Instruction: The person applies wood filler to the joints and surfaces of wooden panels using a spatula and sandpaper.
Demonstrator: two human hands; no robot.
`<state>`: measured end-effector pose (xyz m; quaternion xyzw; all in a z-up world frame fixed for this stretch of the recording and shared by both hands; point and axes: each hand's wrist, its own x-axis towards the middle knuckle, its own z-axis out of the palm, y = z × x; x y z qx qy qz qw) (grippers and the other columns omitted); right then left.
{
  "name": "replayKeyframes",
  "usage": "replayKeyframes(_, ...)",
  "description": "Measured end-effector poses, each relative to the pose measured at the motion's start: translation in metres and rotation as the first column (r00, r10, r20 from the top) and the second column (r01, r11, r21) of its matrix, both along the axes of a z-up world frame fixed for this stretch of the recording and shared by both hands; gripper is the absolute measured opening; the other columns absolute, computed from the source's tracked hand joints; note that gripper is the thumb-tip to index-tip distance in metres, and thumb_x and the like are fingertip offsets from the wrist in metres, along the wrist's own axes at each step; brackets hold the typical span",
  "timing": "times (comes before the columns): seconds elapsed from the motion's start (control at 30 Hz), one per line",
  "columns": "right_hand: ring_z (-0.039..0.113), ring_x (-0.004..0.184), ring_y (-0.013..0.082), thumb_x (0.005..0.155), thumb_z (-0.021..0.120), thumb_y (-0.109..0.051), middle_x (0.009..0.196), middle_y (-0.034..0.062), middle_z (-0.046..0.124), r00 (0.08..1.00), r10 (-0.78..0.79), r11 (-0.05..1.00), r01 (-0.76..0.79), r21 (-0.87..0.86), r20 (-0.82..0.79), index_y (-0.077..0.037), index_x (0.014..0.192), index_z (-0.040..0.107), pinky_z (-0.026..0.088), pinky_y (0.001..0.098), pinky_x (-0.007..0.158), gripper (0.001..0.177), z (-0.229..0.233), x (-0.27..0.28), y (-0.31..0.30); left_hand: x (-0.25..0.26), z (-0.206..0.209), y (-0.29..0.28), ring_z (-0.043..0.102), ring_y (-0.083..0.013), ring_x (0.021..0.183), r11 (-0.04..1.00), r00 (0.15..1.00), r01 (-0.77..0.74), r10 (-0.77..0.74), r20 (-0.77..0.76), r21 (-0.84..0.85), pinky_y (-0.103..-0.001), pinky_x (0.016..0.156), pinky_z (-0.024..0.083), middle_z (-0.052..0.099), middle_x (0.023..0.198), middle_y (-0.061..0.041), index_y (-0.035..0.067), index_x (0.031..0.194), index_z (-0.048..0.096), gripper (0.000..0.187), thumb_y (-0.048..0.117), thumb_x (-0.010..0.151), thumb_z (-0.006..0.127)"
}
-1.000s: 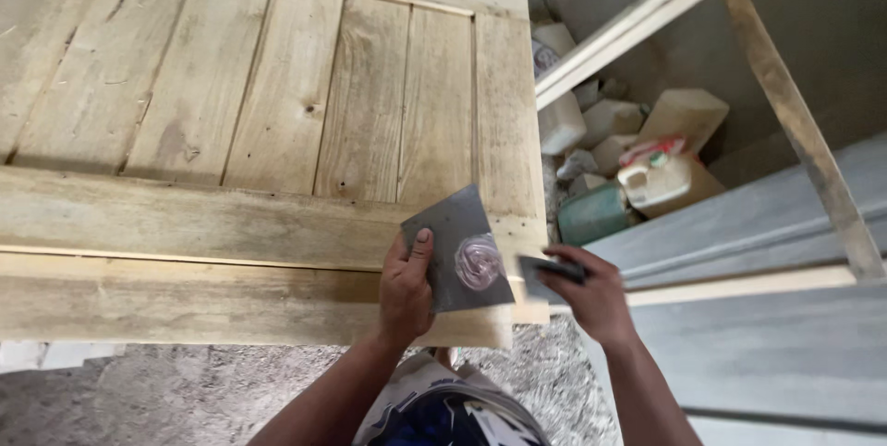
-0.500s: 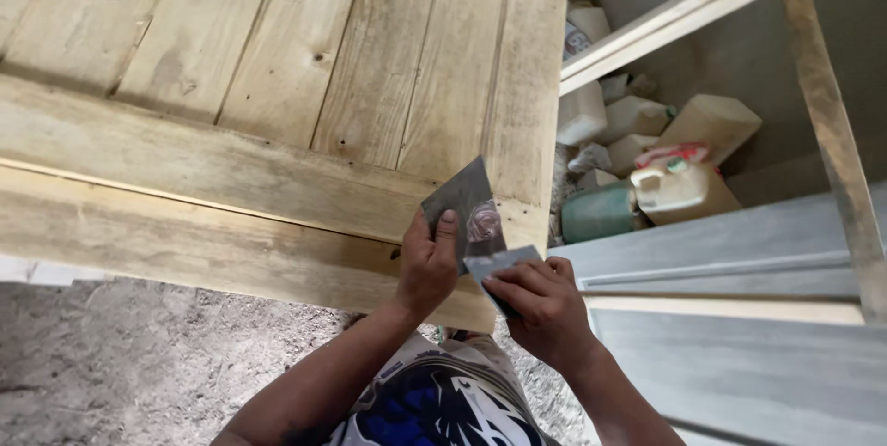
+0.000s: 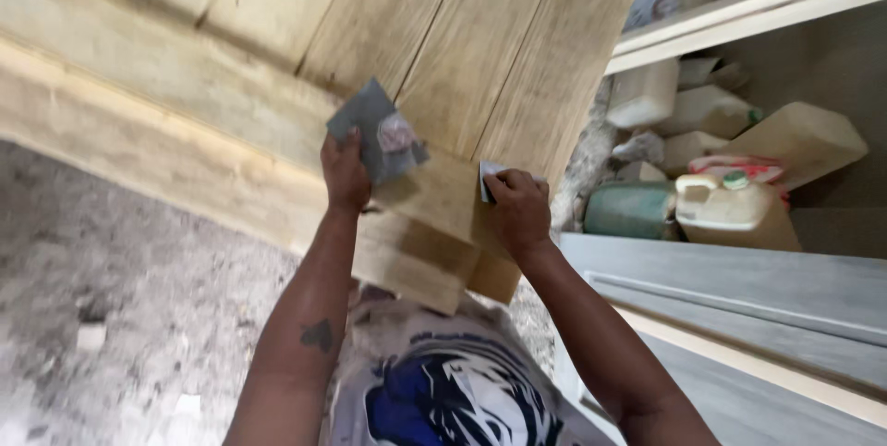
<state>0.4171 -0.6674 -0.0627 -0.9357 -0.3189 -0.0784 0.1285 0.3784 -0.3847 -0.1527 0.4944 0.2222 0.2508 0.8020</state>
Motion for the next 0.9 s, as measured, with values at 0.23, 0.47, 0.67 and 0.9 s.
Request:
replayKeyframes(0.23,0.066,0.098,0.0193,0.086,0.073,-0.02,0.098,-0.0014,0.069,0.989,0.013,0.999,-0.019,-0.042,-0.146,-0.021,0.106,0.078,0.039,0.044,0.088,0.021,0.018,0.005,-0.003,0.009,0.005,0.005,0.062,-0.0136,0.098,0.994,0.998,0.061,-0.058,-0.037,0.092,-0.03,0.086,0.051,0.07,0.113,-0.007,-0.001,0.125,0.062,0.029,0.02,0.106,0.057)
replayKeyframes(0.47,0.065,0.096,0.0232,0.073,0.078,-0.021,0.093,0.0037,0.068,0.994,-0.11,0.991,0.11,-0.075,0.001,-0.017,0.102,0.078,0.039,0.0446,0.082,0.029,0.008,-0.017,0.033,0.01,-0.002,0.012,0.062,-0.0125,0.095,0.985,0.984,0.169,-0.17,-0.044,-0.019,-0.03,0.084,0.052,0.071,0.109,-0.006,-0.001,0.122,0.063,0.026,0.02,0.107,0.058)
replayKeyframes(0.67,0.065,0.098,0.0158,0.08,0.077,-0.015,0.098,-0.0055,0.07,0.987,-0.16,0.982,0.161,-0.095,0.025,-0.022,0.102,0.078,0.038,0.0457,0.087,0.023,0.002,-0.019,0.03,0.007,0.003,0.015,0.064,-0.0119,0.098,0.962,0.964,0.264,-0.262,0.032,-0.065,-0.029,0.088,0.053,0.071,0.11,-0.004,0.001,0.124,0.063,0.028,0.021,0.106,0.055)
replayKeyframes(0.9,0.068,0.099,0.0187,0.078,0.074,-0.01,0.1,-0.0035,0.073,0.999,-0.026,0.997,0.024,-0.076,-0.018,-0.02,0.106,0.079,0.038,0.0429,0.091,0.03,0.018,-0.02,0.031,0.005,0.015,0.018,0.064,-0.0128,0.097,0.932,0.946,0.323,-0.319,0.048,-0.167,-0.031,0.086,0.054,0.071,0.111,-0.005,0.001,0.125,0.063,0.03,0.022,0.106,0.054)
